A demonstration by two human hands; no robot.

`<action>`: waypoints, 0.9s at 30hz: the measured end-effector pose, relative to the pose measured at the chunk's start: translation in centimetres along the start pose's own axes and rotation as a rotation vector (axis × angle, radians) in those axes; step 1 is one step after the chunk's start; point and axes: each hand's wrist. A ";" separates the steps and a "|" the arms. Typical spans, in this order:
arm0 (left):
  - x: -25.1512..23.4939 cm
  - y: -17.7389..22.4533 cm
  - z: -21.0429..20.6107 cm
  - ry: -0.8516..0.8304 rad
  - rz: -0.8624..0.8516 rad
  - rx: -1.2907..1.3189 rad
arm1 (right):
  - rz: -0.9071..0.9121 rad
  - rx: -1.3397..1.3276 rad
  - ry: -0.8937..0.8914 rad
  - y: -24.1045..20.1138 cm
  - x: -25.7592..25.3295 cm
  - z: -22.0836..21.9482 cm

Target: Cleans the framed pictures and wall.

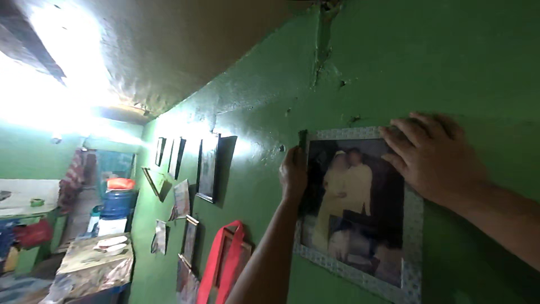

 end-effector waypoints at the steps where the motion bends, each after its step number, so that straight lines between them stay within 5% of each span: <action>1: 0.7 -0.6 0.2 0.010 0.002 0.010 | 0.006 0.001 0.000 0.0 -0.1 0.0; 10: -4.2 2.4 -0.5 0.061 -0.025 0.054 | 0.029 0.011 0.010 0.2 0.0 0.2; 16: -6.1 1.7 -0.7 0.477 0.442 0.277 | 0.012 0.006 0.022 0.2 0.0 0.1; 22: -4.4 1.4 -0.2 0.040 0.118 0.094 | 0.014 0.005 0.010 0.0 -0.1 0.2; 27: -1.6 0.8 -0.2 0.024 0.082 -0.057 | 0.016 -0.014 -0.022 0.1 -0.1 0.4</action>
Point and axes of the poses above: each hand's wrist, its own x-axis away from the middle knuckle, its own z-axis out of the back of the hand, y = z × x, and after that the axes turned 2 degrees about -z, right-handed
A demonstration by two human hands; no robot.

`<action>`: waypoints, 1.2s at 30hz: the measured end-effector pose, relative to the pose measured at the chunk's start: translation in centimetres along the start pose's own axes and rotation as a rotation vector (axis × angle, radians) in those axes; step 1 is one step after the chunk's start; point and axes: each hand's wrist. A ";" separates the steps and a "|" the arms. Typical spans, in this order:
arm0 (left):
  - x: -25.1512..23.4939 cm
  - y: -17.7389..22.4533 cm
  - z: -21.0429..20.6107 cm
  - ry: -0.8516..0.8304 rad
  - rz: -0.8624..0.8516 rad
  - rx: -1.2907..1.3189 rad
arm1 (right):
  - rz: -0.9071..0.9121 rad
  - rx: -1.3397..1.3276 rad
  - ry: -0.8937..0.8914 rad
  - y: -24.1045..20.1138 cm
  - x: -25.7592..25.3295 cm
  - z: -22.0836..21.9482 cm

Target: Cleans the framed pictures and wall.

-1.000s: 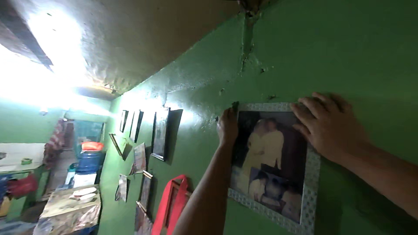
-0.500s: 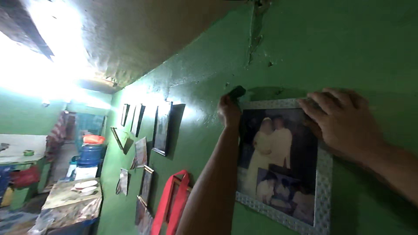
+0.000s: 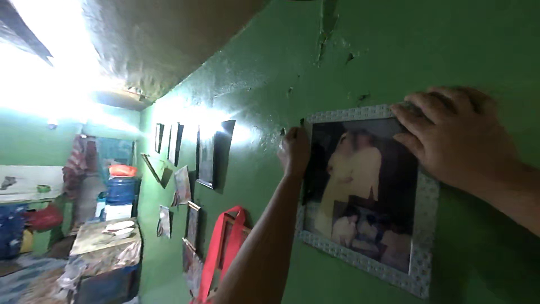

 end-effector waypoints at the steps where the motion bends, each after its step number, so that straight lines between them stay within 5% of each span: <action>1: 1.0 -0.6 0.2 -0.006 0.005 -0.025 | -0.001 -0.001 0.000 0.0 0.0 0.0; 14: 20.6 -15.1 1.5 0.062 -0.021 -0.203 | 0.056 -0.068 0.057 1.2 -0.1 -1.4; 18: 19.0 -14.3 2.6 0.141 0.165 -0.035 | 0.054 -0.065 0.069 1.3 -0.2 -1.6; 23: 18.3 -11.4 1.3 0.047 0.382 0.232 | 0.011 -0.089 0.034 0.9 -0.2 -1.1; 29: 20.7 -9.3 -0.9 0.271 0.654 0.547 | 0.013 -0.050 0.011 0.2 -0.2 -0.3; 33: 21.9 -7.3 -1.5 0.304 0.694 0.518 | -0.002 -0.062 0.003 0.0 -0.3 -0.1; 36: 22.6 -7.0 -2.2 0.275 0.556 0.313 | -0.011 -0.071 0.005 -0.1 -0.3 0.0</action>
Point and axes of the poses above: each hand's wrist, its own x-axis away from the middle knuckle, its own z-axis out of the back of the hand, y = z × x, and after that the axes turned 2 degrees about -z, right-handed
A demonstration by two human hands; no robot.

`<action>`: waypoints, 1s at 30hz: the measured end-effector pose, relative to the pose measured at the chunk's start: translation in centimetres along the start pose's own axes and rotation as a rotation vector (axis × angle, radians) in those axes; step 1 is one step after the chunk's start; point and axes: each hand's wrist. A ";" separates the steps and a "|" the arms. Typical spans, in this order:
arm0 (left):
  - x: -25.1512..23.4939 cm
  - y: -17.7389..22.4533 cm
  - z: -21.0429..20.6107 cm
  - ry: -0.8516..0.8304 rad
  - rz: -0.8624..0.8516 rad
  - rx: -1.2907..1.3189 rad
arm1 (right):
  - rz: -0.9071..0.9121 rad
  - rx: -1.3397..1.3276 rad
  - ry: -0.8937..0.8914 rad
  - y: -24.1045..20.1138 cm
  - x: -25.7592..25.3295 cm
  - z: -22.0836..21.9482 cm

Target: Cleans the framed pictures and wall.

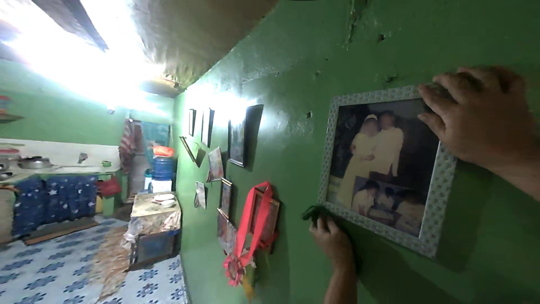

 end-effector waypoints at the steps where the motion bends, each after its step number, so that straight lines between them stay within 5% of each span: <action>1: 0.3 -0.3 -0.3 0.008 -0.047 -0.065 | -0.002 -0.002 -0.006 0.0 0.0 0.0; 12: 7.0 -1.7 -0.9 -0.112 -0.383 -0.300 | -0.019 -0.007 -0.017 -0.2 0.1 0.1; 23: 15.4 0.9 -0.6 -0.372 -0.339 -0.119 | -0.033 -0.009 -0.028 -0.3 0.0 0.2; 27: 15.9 2.5 1.3 -0.660 -0.248 -0.032 | -0.040 -0.019 -0.039 -0.4 -0.1 0.2; 30: 14.2 3.3 3.3 -0.878 -0.010 0.234 | -0.053 -0.019 -0.048 -0.4 0.0 0.2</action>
Point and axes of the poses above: each hand's wrist, its own x-axis away from the middle knuckle, its own z-axis out of the back of the hand, y = z × x, and after that the axes turned 2 degrees about -z, right-handed
